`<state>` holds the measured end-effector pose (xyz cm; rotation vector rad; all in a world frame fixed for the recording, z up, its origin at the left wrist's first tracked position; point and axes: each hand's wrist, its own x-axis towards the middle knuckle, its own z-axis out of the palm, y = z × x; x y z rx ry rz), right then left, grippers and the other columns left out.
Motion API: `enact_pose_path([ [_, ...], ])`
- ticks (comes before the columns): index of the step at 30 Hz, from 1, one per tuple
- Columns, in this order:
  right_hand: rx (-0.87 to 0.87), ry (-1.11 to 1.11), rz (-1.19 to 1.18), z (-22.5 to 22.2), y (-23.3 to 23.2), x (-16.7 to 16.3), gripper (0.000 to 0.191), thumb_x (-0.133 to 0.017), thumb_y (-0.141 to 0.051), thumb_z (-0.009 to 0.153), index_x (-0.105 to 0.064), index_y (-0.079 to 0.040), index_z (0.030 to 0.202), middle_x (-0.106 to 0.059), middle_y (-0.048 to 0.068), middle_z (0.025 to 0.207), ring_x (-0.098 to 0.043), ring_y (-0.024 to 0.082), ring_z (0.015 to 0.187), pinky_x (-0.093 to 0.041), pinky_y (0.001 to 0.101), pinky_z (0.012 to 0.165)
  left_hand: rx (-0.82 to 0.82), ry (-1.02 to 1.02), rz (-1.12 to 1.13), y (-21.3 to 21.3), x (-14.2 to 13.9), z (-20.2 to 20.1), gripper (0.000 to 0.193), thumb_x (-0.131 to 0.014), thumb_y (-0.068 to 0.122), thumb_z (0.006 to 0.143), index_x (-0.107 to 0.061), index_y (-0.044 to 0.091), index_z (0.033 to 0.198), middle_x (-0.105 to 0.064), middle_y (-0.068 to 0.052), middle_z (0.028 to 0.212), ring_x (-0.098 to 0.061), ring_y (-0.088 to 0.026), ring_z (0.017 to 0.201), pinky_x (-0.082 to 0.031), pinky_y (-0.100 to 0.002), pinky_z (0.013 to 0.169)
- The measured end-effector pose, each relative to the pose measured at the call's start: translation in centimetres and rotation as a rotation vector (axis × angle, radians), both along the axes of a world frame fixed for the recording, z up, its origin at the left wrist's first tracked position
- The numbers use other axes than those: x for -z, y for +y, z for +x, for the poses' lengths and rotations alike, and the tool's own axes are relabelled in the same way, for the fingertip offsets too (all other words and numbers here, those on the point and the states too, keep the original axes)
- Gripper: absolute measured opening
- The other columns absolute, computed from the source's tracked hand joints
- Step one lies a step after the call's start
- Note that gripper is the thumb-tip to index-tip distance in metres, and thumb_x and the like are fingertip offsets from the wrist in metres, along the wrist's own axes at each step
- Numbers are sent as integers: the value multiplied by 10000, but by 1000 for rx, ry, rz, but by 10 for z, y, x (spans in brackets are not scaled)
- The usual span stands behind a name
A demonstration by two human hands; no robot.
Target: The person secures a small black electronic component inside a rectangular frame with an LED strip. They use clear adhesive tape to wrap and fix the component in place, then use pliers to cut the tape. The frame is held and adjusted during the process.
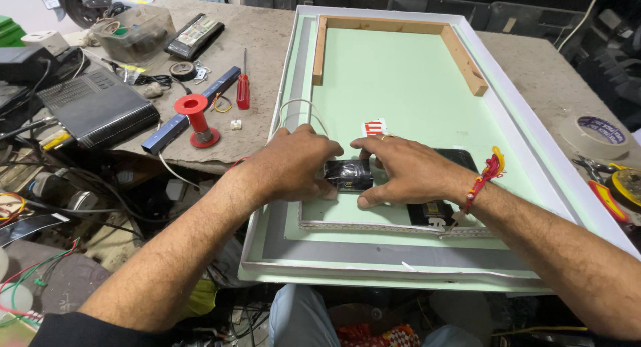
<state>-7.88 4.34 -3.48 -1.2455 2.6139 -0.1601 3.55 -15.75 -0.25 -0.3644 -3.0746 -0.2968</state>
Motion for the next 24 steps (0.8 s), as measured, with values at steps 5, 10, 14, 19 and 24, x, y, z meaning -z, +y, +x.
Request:
enact_pose_path([
  [5, -61, 62, -89, 10, 14, -10, 1087, -824, -476, 655, -338, -91, 1548, -606, 174, 1285, -594, 324, 1198, -480, 480, 996, -16, -56, -76, 9, -2, -2, 586, -889, 373, 722, -693, 159, 1230, -737, -56, 1069, -590, -255, 1180, -374, -516, 1063],
  [10, -3, 46, -117, 23, 21, -19, 771, -768, -354, 756, -456, -81, 1407, -736, 97, 1028, -709, 272, 993, -540, 429, 879, 93, 85, -1, 7, 2, -7, 565, -876, 312, 709, -709, 179, 1233, -730, -70, 1071, -634, -266, 1083, -407, -528, 957],
  [14, 16, 125, -136, 26, 23, -19, 466, -678, -214, 874, -491, -63, 1273, -753, 63, 880, -756, 249, 819, -581, 401, 758, 131, 139, -40, 3, 9, -10, 412, -835, 282, 798, -689, 105, 1140, -701, -128, 986, -704, -336, 928, -537, -486, 842],
  [19, 27, 278, -213, 15, 30, -15, 327, -640, -105, 882, -511, -53, 1179, -701, 96, 886, -730, 273, 752, -575, 423, 677, 113, 194, -2, 14, 11, -26, 429, -798, 256, 857, -611, 7, 1151, -644, -188, 1050, -711, -369, 859, -586, -462, 756],
  [24, 30, 187, -371, -13, 72, -29, 194, -658, -79, 816, -633, -53, 1006, -688, 96, 933, -731, 219, 682, -572, 384, 682, 177, 214, 143, 42, 7, -65, 355, -792, 213, 844, -649, 27, 1110, -643, -178, 1054, -696, -371, 913, -569, -470, 795],
])
